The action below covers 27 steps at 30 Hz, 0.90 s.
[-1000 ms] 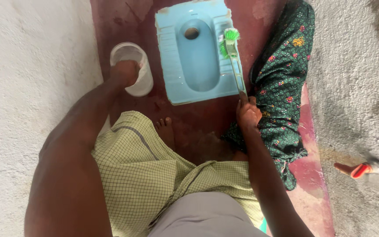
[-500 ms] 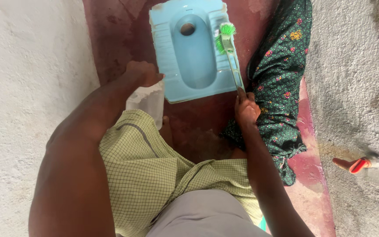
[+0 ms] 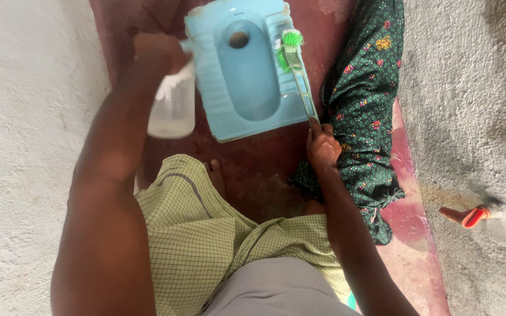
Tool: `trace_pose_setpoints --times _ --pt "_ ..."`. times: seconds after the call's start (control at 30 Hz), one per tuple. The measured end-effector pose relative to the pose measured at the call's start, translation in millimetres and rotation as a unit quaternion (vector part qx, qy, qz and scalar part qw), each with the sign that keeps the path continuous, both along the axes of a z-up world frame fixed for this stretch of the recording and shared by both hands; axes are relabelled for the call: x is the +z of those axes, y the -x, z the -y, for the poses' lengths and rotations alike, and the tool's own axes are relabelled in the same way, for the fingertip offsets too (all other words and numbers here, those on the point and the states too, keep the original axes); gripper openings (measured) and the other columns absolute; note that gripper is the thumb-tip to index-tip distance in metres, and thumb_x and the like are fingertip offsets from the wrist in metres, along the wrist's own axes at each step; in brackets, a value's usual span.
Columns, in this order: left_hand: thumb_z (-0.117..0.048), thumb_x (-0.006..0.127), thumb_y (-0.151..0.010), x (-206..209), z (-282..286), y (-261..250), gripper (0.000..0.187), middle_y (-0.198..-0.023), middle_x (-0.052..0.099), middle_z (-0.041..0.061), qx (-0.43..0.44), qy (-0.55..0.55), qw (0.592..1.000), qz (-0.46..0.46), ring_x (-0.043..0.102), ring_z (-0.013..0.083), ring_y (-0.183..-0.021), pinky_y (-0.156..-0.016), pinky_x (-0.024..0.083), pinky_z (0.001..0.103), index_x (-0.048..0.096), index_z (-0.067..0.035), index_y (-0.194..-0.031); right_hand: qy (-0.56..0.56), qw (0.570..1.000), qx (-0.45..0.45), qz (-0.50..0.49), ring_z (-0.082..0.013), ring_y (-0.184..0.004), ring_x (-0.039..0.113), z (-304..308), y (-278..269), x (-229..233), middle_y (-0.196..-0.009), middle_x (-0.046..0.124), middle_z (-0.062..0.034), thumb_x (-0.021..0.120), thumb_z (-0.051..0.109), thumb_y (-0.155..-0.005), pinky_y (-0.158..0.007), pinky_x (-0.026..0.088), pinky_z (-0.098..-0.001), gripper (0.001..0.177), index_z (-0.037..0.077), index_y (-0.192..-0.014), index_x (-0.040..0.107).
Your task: The person pours water from a plastic cup into a squat toilet and scrubs the interior with a green toilet brush. They repeatedly rinse the brush and scrub the bowl's surface and drain area.
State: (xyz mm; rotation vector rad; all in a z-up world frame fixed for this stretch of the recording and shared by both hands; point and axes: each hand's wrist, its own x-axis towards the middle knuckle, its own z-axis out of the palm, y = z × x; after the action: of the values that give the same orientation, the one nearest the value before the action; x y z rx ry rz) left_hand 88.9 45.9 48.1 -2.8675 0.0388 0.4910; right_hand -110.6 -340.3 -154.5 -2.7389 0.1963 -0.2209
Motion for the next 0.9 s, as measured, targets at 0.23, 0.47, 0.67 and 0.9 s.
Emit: trace_pose_setpoints --times 0.23,0.47,0.67,0.9 --pt "-0.064 0.042 -0.107 0 -14 3 0.068 -0.109 0.076 0.017 -0.012 -0.004 0.996 0.084 0.069 0.0338 -0.105 -0.085 0.05 0.05 0.079 -0.007 -0.11 -0.002 1.0 -0.002 -0.009 -0.038 -0.083 0.072 1 -1 2 -0.116 0.067 -0.0102 0.06 0.028 -0.1 -0.072 0.059 -0.0502 0.038 0.03 -0.137 0.064" --pt "-0.065 0.043 -0.102 -6 -2 6 0.066 -0.11 0.074 0.017 -0.043 -0.018 0.999 0.02 0.07 0.0344 -0.105 -0.085 0.051 0.05 0.077 -0.01 -0.116 -0.021 1.0 0.002 -0.015 -0.0385 -0.087 0.072 1 1 14 -0.116 0.068 -0.0122 0.06 0.027 -0.1 -0.076 0.059 -0.0501 0.038 0.029 -0.138 0.065" --pt "-0.066 0.044 -0.101 -12 48 17 0.064 -0.108 0.076 0.013 -0.135 -0.094 0.983 -0.077 0.074 0.0326 -0.099 -0.084 0.052 0.047 0.078 -0.013 -0.114 -0.02 0.999 0.002 -0.03 -0.0414 -0.086 0.071 9 25 30 -0.116 0.068 -0.0147 0.061 0.028 -0.096 -0.074 0.058 -0.0508 0.038 0.031 -0.134 0.067" --pt "-0.065 0.059 -0.091 -63 126 24 0.056 -0.109 0.077 0.011 -0.289 -0.056 0.948 -0.12 0.071 0.0323 -0.106 -0.087 0.048 0.047 0.081 -0.016 -0.107 -0.02 0.998 -0.008 -0.065 -0.0413 -0.085 0.071 11 22 34 -0.113 0.068 -0.0147 0.061 0.031 -0.098 -0.073 0.058 -0.0514 0.039 0.03 -0.138 0.064"
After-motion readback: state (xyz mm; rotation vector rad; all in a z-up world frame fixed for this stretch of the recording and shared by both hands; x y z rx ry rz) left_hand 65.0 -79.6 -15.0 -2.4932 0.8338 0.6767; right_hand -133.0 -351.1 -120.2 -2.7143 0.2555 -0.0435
